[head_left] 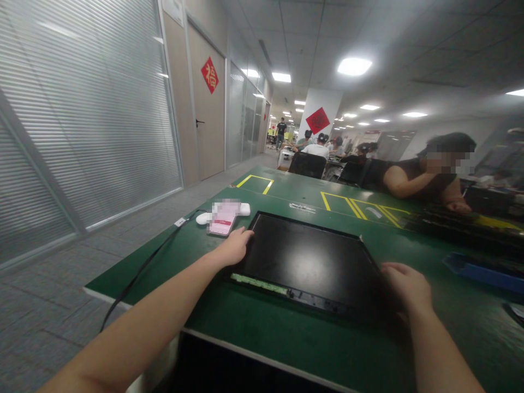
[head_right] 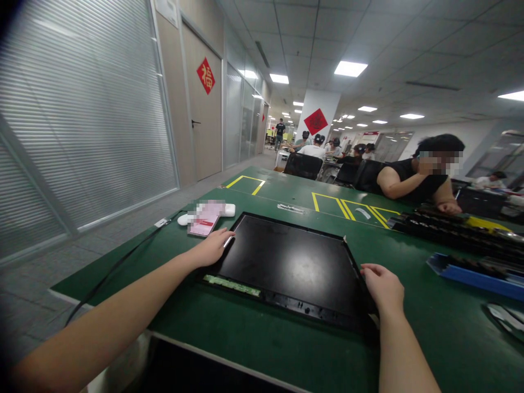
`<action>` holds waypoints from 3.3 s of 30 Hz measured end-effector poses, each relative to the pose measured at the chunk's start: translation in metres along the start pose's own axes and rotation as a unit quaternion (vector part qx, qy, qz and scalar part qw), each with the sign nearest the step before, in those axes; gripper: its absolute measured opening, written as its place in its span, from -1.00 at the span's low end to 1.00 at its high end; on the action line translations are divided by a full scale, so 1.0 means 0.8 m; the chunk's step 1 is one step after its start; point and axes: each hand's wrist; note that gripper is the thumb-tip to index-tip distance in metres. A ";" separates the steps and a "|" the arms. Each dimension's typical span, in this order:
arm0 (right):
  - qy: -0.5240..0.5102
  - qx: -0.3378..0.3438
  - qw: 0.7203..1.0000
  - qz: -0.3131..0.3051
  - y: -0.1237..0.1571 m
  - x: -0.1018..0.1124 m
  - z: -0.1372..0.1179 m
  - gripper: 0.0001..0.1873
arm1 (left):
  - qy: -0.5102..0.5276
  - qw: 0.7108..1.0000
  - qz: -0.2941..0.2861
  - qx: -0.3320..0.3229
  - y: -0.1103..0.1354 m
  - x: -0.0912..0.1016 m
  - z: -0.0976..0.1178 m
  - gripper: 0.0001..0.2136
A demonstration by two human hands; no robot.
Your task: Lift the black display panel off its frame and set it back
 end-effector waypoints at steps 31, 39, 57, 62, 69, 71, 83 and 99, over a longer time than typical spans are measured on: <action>0.070 0.038 0.996 -0.028 -0.021 -0.015 0.014 -0.67 | 0.561 0.805 0.096 0.166 -0.006 0.018 0.015 -0.40; 0.069 0.044 0.996 -0.030 -0.021 -0.017 0.015 -0.70 | 0.605 0.759 0.127 0.203 -0.007 0.010 0.013 -0.43; 0.077 0.035 0.995 -0.044 -0.010 -0.013 0.005 -0.70 | 0.639 0.742 0.049 0.198 -0.001 0.019 0.022 -0.22; 0.063 0.032 0.996 -0.046 -0.004 -0.013 0.003 -0.72 | 0.635 0.747 0.045 0.192 0.001 0.021 0.022 -0.24; 0.051 0.031 0.997 -0.052 -0.003 -0.016 0.005 -0.70 | 0.647 0.742 0.060 0.164 0.002 0.022 0.021 -0.18; 0.061 0.033 0.996 -0.052 -0.004 -0.016 0.005 -0.69 | 0.658 0.735 0.061 0.155 0.001 0.022 0.021 -0.18; 0.074 0.050 0.995 -0.040 -0.005 -0.018 0.003 -0.71 | 0.664 0.735 0.065 0.123 0.001 0.023 0.024 -0.22; 0.072 0.037 0.995 -0.059 -0.003 -0.019 0.000 -0.66 | 0.666 0.732 0.076 0.118 0.004 0.027 0.029 -0.23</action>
Point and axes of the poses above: each hand's wrist, its own y-axis away from the middle knuckle, its own x-axis out of the back of the hand, z = x × y, and after that the axes turned 10 degrees about -x, right-handed
